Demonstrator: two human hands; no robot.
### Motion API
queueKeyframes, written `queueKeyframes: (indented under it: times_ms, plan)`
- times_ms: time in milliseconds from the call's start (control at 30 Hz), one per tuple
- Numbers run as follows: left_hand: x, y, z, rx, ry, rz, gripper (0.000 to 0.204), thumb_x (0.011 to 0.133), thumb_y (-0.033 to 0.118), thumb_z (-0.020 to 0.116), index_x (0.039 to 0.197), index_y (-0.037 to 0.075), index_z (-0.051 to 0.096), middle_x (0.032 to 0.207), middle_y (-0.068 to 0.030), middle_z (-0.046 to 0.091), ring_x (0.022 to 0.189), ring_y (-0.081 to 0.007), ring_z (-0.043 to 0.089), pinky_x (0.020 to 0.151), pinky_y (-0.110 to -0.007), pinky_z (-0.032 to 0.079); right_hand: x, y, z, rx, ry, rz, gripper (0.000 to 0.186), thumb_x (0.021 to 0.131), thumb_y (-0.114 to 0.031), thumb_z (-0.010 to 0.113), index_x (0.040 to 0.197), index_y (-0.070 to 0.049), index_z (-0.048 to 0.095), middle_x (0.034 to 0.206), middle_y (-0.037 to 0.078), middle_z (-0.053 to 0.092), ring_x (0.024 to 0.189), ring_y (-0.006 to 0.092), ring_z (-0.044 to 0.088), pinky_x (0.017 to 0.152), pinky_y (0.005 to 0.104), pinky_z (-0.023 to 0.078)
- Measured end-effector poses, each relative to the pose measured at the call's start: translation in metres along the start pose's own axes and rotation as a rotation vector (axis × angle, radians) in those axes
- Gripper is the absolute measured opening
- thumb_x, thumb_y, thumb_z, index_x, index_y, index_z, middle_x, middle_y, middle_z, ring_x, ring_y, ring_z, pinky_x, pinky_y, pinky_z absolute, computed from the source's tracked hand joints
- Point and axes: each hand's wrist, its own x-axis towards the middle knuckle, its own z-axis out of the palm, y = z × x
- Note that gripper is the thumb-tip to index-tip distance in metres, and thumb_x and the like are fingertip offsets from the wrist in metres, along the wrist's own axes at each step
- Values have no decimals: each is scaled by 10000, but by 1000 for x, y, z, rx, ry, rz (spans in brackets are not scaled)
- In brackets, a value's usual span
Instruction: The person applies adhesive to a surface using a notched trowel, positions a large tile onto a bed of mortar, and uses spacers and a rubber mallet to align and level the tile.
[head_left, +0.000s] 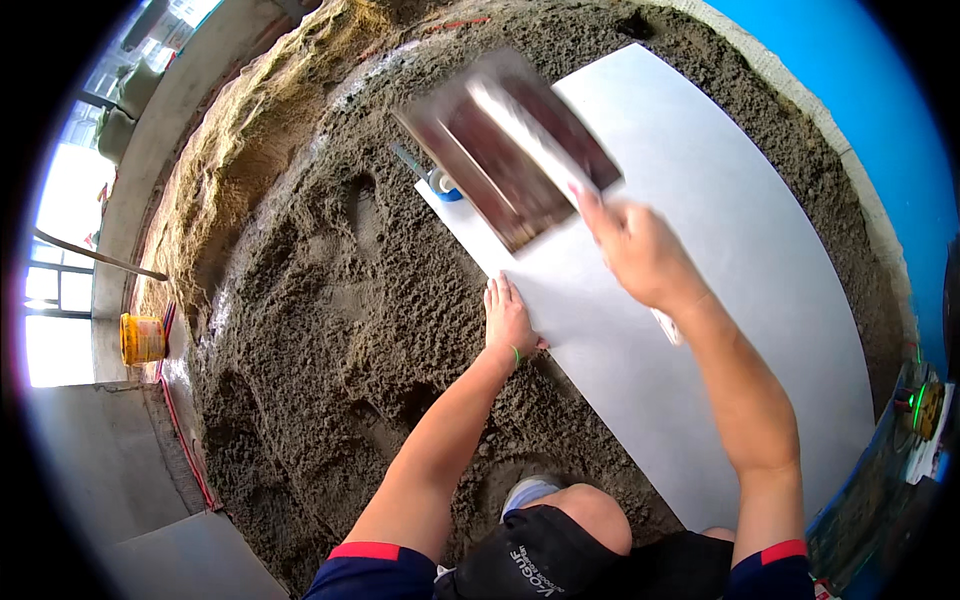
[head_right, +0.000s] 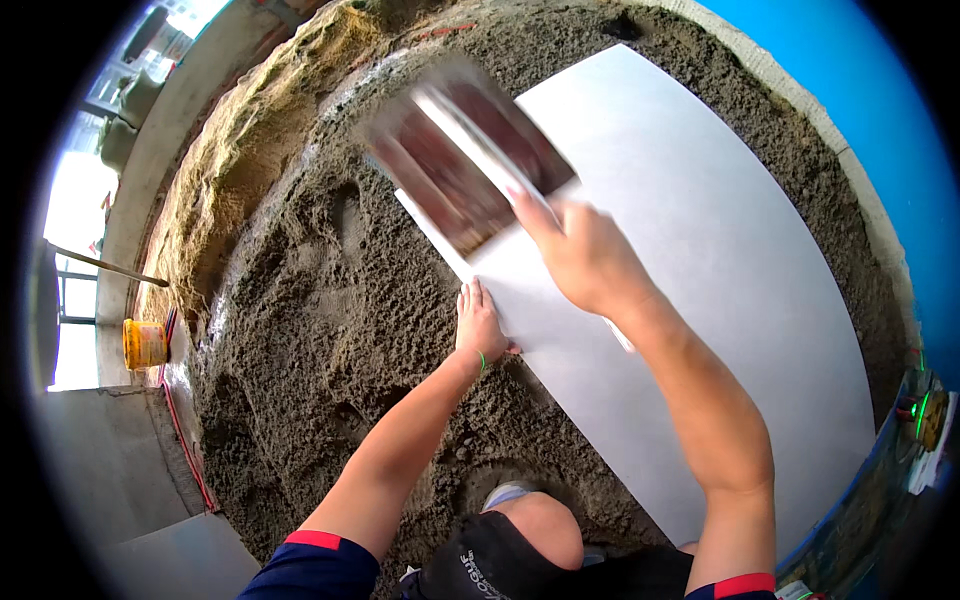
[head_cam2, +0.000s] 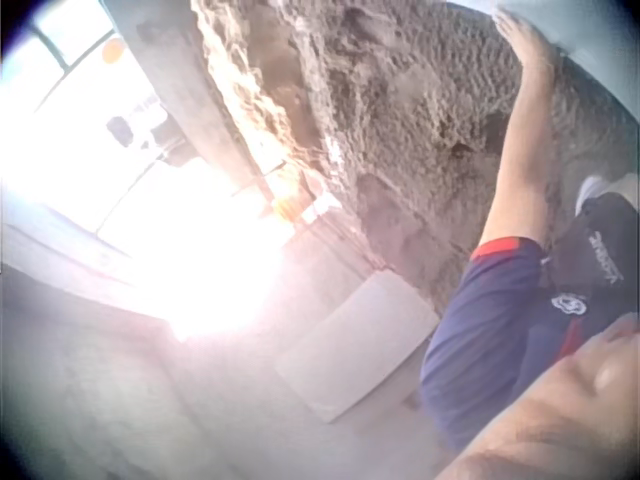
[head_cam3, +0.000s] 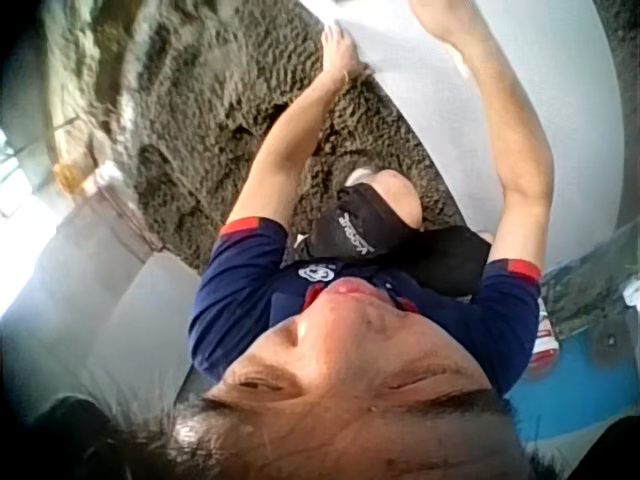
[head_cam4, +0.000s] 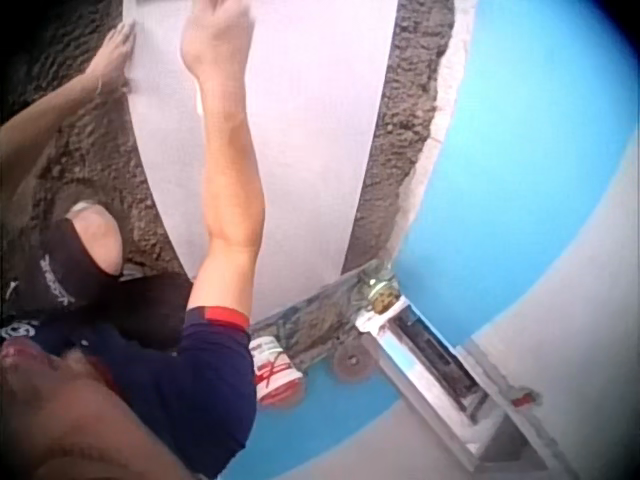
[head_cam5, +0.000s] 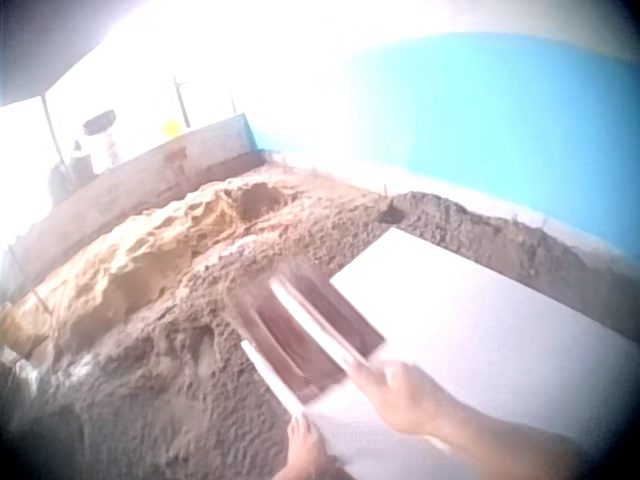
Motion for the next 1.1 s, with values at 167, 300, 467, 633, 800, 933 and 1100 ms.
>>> queueKeyframes:
  times_ms: [167, 300, 467, 633, 800, 933, 1100]
  plan:
    - [-3, -5, 4, -7, 13, 3, 1289, 552, 423, 904, 1445, -178, 196, 1565, -296, 144, 1475, -385, 133, 1218, -421, 115, -9, -17, 16, 182, 297, -381, 472, 985, -417, 533, 778, 6, 551, 545, 174, 508, 471, 294, 528, 478, 382, 419]
    - [3, 5, 2, -37, 59, 41, 1285, 550, 405, 908, 1437, -189, 193, 1552, -310, 165, 1468, -404, 146, 1217, -430, 121, -41, 170, 47, -275, 53, 220, 644, 972, -558, 397, 1007, 28, 662, 843, 294, 663, 843, 464, 659, 710, 489, 516]
    - [4, 4, 14, -74, 68, 58, 1294, 536, 408, 921, 1429, -195, 203, 1543, -324, 177, 1461, -417, 161, 1215, -440, 128, -61, 188, 21, -18, -59, 564, 636, 965, -601, 439, 732, -23, 568, 575, 56, 538, 483, 169, 527, 468, 346, 413]
    - [3, 4, 10, 27, 58, 28, 1367, 478, 446, 929, 1444, -179, 192, 1557, -298, 177, 1462, -401, 169, 1212, -426, 144, -77, 66, -37, 5, 23, 142, 777, 954, -691, 351, 836, 24, 633, 605, 151, 572, 616, 273, 599, 606, 387, 465]
    - [6, -6, 6, 4, 87, 38, 1323, 472, 441, 933, 1429, -168, 251, 1546, -292, 215, 1452, -406, 195, 1205, -435, 168, -140, 42, -50, 72, 278, -334, 275, 940, -268, 616, 807, -42, 532, 533, 156, 516, 493, 386, 590, 440, 413, 415]
    - [6, 13, 14, 6, 92, 37, 1322, 492, 432, 934, 1437, -166, 229, 1553, -286, 198, 1467, -391, 156, 1208, -433, 165, -247, 238, -8, -247, 30, 478, 503, 955, -483, 517, 915, 5, 629, 763, 259, 649, 767, 465, 635, 669, 508, 494]
    - [8, -14, 19, -26, 105, 85, 1337, 491, 411, 941, 1444, -167, 203, 1560, -282, 185, 1473, -387, 133, 1217, -442, 128, -253, 226, -33, -59, -39, 784, 713, 949, -626, 436, 987, 47, 670, 857, 246, 678, 837, 362, 669, 749, 454, 489]
